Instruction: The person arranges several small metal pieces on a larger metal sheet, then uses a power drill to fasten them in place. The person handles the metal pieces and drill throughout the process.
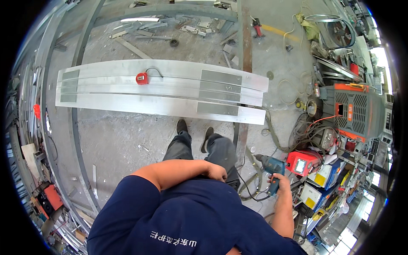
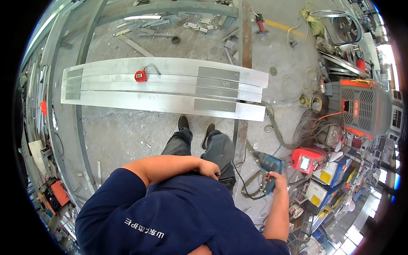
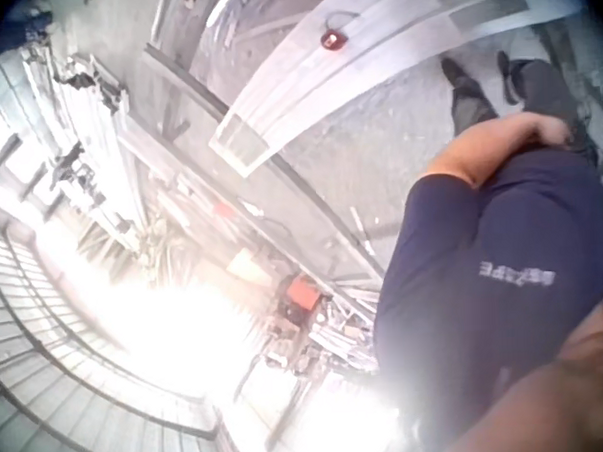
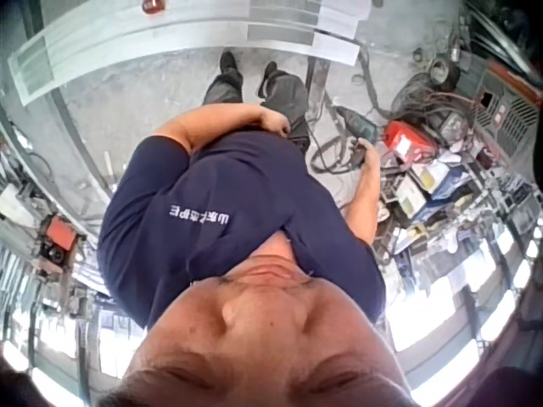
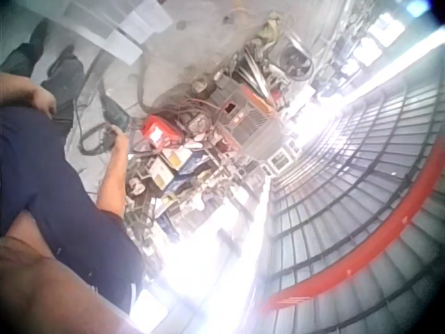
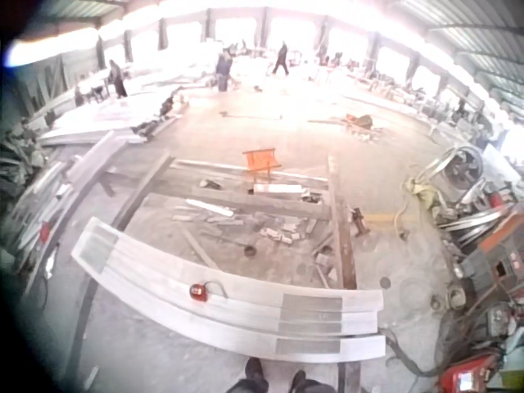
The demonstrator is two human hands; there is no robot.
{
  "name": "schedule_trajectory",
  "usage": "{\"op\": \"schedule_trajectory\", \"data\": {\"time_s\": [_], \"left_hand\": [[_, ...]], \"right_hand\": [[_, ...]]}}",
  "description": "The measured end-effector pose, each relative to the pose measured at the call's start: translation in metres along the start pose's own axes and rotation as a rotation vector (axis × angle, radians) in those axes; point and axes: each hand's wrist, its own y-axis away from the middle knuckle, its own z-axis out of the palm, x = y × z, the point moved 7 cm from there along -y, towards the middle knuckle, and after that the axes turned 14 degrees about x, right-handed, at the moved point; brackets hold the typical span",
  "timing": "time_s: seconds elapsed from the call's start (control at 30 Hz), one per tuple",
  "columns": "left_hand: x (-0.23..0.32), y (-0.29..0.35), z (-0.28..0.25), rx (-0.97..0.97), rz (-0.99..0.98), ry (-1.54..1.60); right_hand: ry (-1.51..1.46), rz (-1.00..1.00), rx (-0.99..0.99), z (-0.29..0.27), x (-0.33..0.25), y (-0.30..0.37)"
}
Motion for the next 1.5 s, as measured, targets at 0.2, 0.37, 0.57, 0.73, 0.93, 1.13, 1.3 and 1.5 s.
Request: {"op": "schedule_trajectory", "data": {"time_s": [0.2, 0.37, 0.57, 0.73, 0.93, 1.13, 1.3, 1.5], "left_hand": [[0.046, 0.046, -0.05, 0.24, 0.038, 0.517], [-0.057, 0.109, -0.154, 0.945, -0.204, 0.481], [-0.145, 0.19, -0.209, 1.281, -0.488, 0.287], [-0.157, 0.227, -0.205, 1.341, -0.542, 0.488], [-0.141, 0.242, -0.214, 1.422, -0.434, 0.632], [-0.044, 0.195, -0.241, 1.309, -0.132, 0.608], [0.036, 0.144, -0.236, 1.129, 0.18, 1.095], [0.062, 0.103, -0.211, 0.743, 0.167, 2.013]], "right_hand": [[-0.045, 0.063, 0.14, -0.078, -0.005, 0.005], [-0.05, 0.047, 0.24, -0.097, -0.023, 0.02], [-0.127, -0.002, 0.15, -0.083, -0.037, 0.013], [-0.174, -0.03, 0.098, -0.046, -0.071, 0.0], [0.071, -0.484, 0.128, 0.017, -0.24, 0.053], [0.658, -1.455, 0.119, 0.154, -0.404, 0.196], [1.298, -1.446, -0.213, 0.312, -0.349, 0.25], [1.814, -1.653, -0.553, 0.38, -0.223, 0.201]]}}
